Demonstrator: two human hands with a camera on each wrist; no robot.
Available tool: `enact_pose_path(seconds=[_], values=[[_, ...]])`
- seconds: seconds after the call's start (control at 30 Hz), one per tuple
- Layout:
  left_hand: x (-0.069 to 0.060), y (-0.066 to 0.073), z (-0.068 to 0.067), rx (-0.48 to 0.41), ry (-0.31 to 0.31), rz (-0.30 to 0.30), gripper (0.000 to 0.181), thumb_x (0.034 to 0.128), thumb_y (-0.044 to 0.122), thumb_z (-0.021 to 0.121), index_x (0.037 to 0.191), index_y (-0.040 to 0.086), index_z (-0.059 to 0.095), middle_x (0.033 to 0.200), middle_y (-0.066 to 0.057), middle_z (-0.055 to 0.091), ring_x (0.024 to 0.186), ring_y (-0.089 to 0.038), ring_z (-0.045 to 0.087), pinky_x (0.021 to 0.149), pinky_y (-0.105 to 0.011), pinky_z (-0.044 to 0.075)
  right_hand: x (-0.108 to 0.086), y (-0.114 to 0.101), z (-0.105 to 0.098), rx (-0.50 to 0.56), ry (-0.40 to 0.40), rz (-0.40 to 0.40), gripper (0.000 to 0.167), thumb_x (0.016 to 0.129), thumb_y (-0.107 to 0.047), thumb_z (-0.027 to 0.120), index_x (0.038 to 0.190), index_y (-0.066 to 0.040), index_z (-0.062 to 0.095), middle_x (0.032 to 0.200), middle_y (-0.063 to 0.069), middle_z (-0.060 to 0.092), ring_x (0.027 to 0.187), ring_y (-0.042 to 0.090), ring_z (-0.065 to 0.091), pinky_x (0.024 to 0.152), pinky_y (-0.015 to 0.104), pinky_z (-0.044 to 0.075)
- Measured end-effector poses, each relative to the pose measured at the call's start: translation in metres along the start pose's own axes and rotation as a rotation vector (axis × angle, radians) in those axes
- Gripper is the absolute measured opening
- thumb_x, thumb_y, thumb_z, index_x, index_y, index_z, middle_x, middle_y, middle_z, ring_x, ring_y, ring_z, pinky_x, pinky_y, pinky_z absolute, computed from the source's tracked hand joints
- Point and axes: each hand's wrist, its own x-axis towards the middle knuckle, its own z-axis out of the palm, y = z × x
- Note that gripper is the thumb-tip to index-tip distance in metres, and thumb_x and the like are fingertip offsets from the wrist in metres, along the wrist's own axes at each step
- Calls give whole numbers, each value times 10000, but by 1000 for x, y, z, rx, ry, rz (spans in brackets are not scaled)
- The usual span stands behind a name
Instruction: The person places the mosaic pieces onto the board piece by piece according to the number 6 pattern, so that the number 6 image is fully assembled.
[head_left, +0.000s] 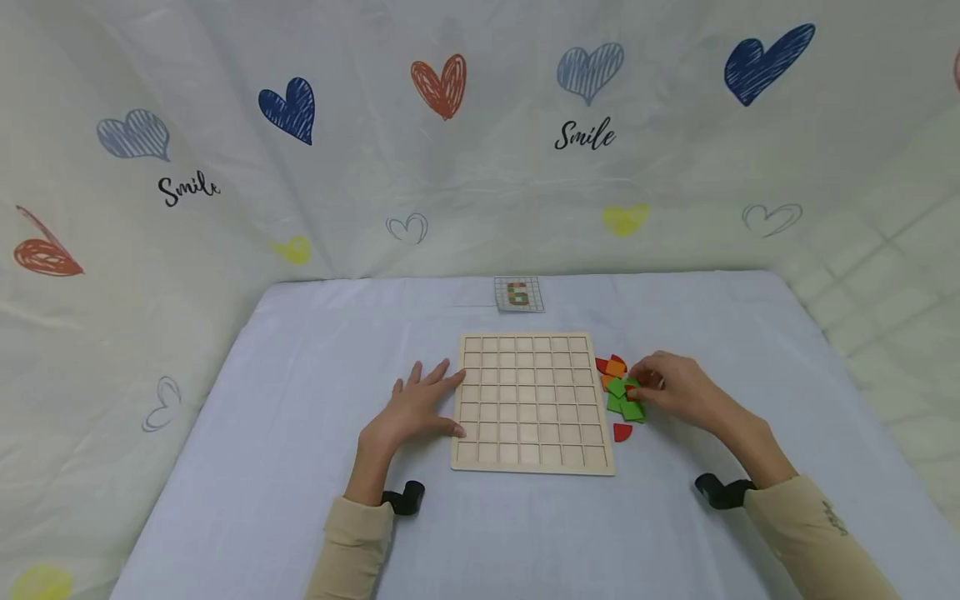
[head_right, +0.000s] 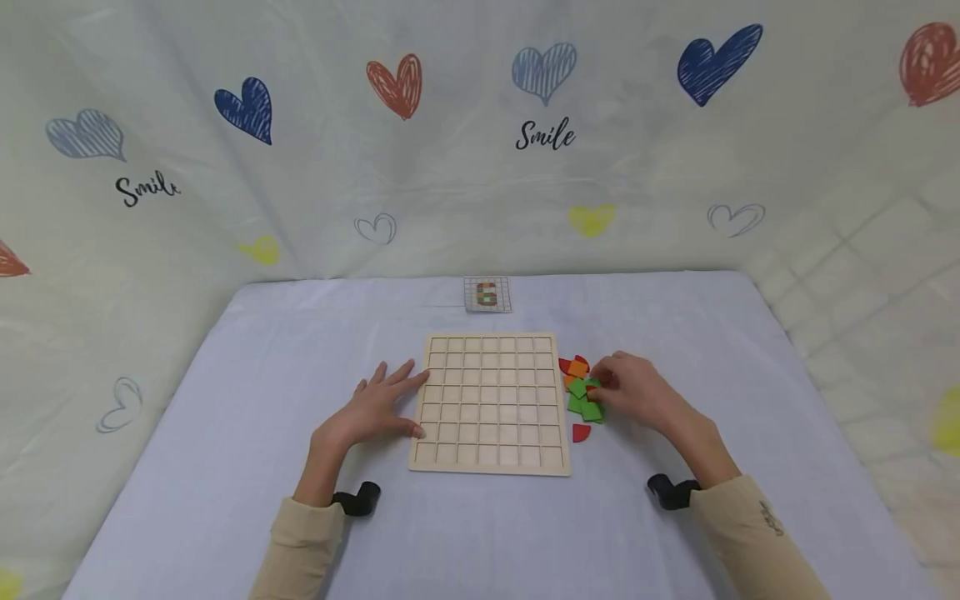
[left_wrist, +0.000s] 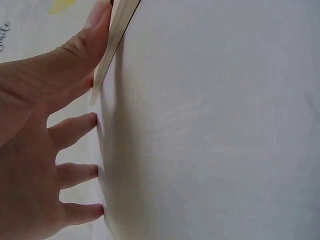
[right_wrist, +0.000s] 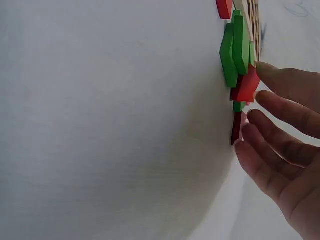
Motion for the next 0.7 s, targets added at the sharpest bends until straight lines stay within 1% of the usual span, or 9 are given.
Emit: enact_pose_path(seconds=[0.17, 0.3, 0.37, 0.5, 0.7], values=[[0, -2, 1, -9, 0, 2, 953, 796, 389, 871, 1606, 288, 378, 1726, -36, 185, 1584, -456, -18, 1232, -714, 33, 0, 3, 5, -16, -27, 15, 204, 869, -132, 821, 1027, -28, 744, 931, 47, 653, 845, 184, 580, 714, 281, 541], [0, -1, 1, -19, -1, 3, 956, 793, 382, 876, 1605, 288, 380, 1727, -35, 185, 1586, -452, -21, 1235, -709, 26, 1, 5, 7, -22, -26, 3, 163, 861, -111, 824, 979, -43, 736, 916, 42, 632, 825, 183, 555, 690, 278, 523], [0, -1, 1, -21, -2, 0, 957, 793, 379, 877, 1606, 290, 379, 1727, -32, 184, 1586, -449, -24, 1237, -705, 22, 1, 6, 8, -8, -17, -5, 154, 859, -105, 826, 964, -50, 729, 903, 33, 631, 816, 176, 549, 679, 264, 515], [1, -1, 2, -24, -1, -3, 957, 792, 377, 878, 1605, 292, 379, 1728, -26, 182, 1588, -444, -27, 1239, -700, 17, 1, 6, 7, 16, 5, -20, 131, 867, -97, 818, 953, -66, 724, 881, 0, 661, 819, 163, 576, 723, 278, 550], [-1, -1, 1, -22, 1, 1, 953, 794, 383, 875, 1604, 289, 382, 1727, -25, 187, 1588, -445, -20, 1239, -701, 24, 2, 5, 8, 35, 52, -43, 122, 873, -67, 804, 971, -72, 732, 888, 4, 726, 829, 167, 652, 795, 372, 617]])
